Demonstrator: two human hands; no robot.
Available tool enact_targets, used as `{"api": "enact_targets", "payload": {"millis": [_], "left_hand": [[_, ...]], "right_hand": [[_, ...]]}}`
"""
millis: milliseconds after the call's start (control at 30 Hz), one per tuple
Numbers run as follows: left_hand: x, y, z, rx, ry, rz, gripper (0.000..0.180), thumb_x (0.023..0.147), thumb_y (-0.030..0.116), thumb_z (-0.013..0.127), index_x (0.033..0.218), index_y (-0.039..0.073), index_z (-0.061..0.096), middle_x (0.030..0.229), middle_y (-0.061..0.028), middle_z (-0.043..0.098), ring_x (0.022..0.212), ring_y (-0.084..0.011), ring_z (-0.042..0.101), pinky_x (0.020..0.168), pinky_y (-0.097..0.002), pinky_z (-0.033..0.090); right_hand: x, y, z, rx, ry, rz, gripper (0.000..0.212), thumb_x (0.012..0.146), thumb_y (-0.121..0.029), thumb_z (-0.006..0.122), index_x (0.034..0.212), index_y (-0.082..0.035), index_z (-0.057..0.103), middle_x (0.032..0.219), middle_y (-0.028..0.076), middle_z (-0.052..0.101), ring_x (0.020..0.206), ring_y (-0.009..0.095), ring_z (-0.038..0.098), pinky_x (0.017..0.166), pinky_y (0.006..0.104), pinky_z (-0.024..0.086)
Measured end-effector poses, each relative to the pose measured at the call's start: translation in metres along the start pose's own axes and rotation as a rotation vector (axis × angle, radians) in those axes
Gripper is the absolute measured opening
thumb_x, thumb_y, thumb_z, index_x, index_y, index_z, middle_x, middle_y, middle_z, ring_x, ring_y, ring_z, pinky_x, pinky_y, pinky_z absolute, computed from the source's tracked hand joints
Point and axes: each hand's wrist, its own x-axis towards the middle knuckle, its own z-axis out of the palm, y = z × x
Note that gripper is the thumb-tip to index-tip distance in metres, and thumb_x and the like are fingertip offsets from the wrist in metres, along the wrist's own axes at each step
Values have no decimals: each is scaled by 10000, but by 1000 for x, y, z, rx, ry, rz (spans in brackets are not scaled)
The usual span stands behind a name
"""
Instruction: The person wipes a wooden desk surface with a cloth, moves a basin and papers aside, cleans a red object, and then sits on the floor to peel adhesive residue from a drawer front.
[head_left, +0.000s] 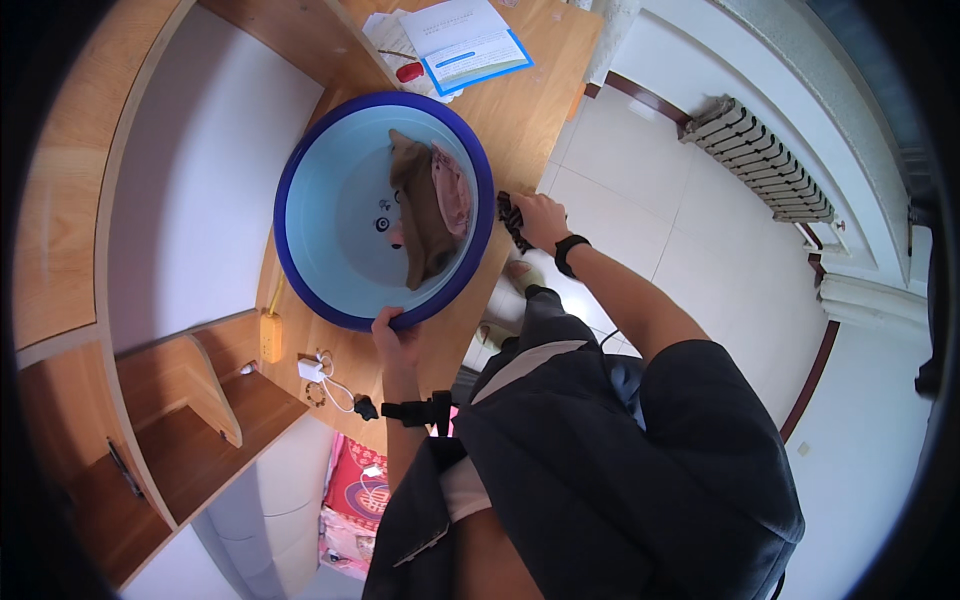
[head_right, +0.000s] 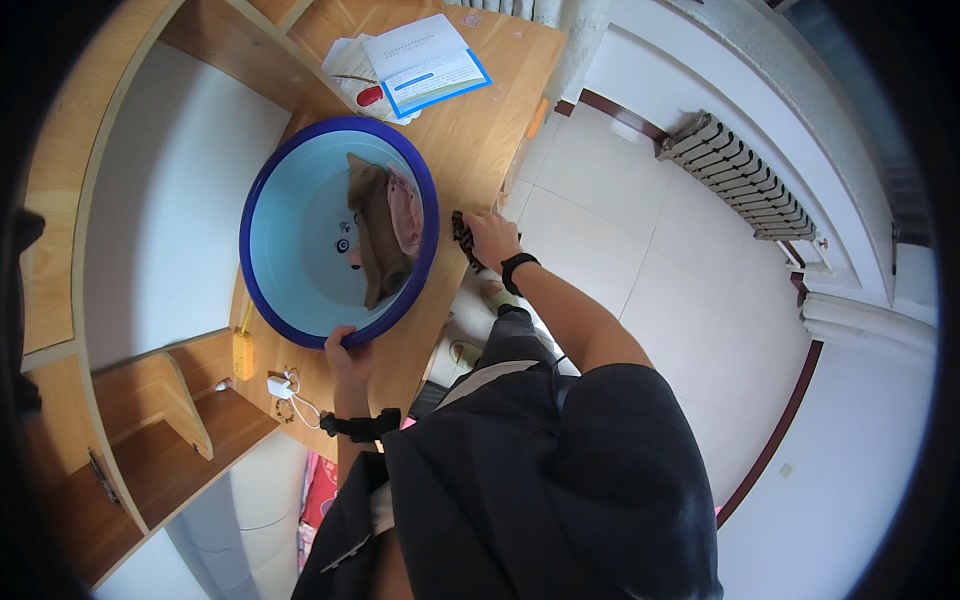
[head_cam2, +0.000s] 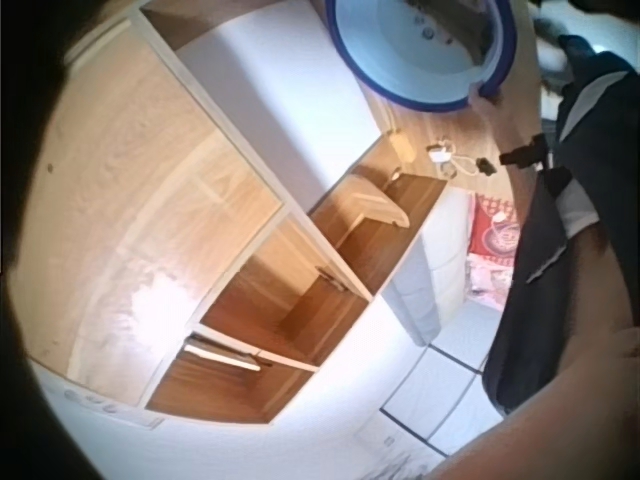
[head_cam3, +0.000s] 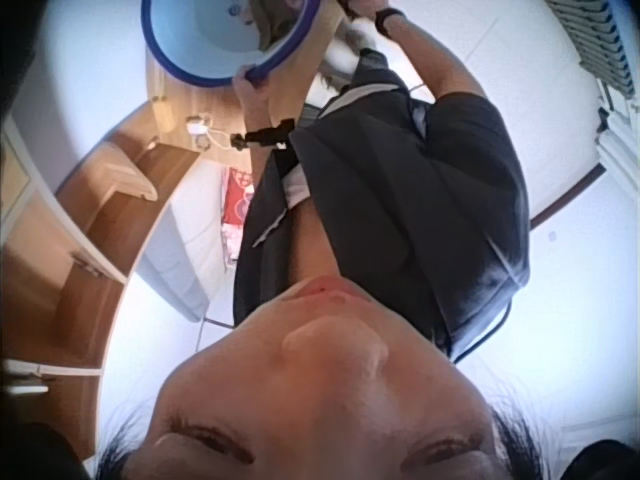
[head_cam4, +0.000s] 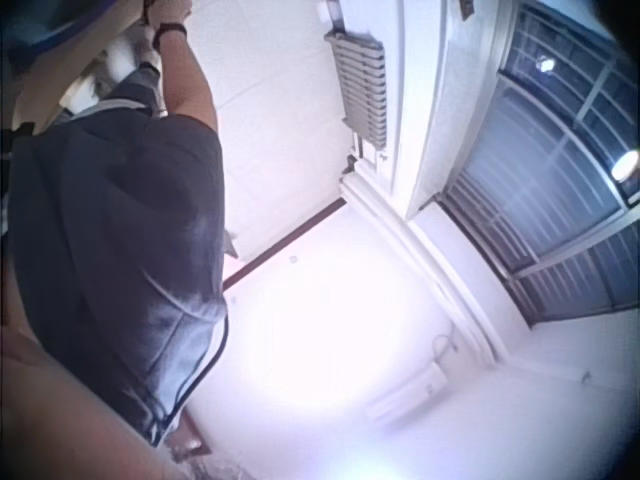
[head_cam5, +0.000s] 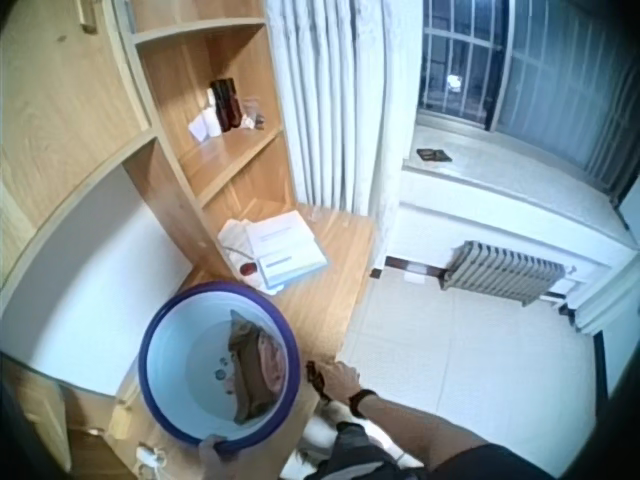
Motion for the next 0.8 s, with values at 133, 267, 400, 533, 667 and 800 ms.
{"api": "enact_targets", "payload": {"millis": [133,267,400,533,667,800], "left_hand": [[-4,3,-1,63,6,-21,117,751,10,577,864,35,563,877,-58,598,822,-217,619,762,-347,555],[-4,3,-1,32,24,8,77,762,21,588,809,66,547,815,-33,586,781,-203,607,731,-332,537],[-2,1,1,40,37,28,106,745,-2,580,842,38,564,857,-59,580,797,-209,615,713,-322,555],[-5,2,4,61,41,44,88,745,3,581,809,55,552,841,-47,575,780,-198,608,697,-307,543],[-2,1,7,27,51,38,107,752,11,592,815,79,539,814,-22,573,776,-180,596,674,-301,510],[0,0,0,57,33,28,120,750,1,590,815,85,534,811,-15,570,773,-176,590,676,-305,507]], "right_hand": [[7,-1,-9,-44,146,177,220,843,-96,555,1027,-132,669,1001,160,691,970,334,668,750,457,556],[10,-4,-12,-124,185,117,223,832,-121,591,1035,-146,679,963,140,697,944,327,679,756,458,563],[9,-6,-15,-119,44,-7,272,816,-102,602,1067,-160,687,965,136,697,954,329,675,775,458,561],[22,-1,-23,-149,181,205,242,827,-132,613,1055,-165,689,935,108,705,929,321,685,762,449,564],[10,-10,-12,-175,143,-36,202,807,-158,621,998,-157,689,992,106,698,975,312,669,760,440,553],[18,-4,-23,-168,16,-141,178,809,-137,617,970,-145,693,976,113,700,947,302,677,736,437,559]]}}
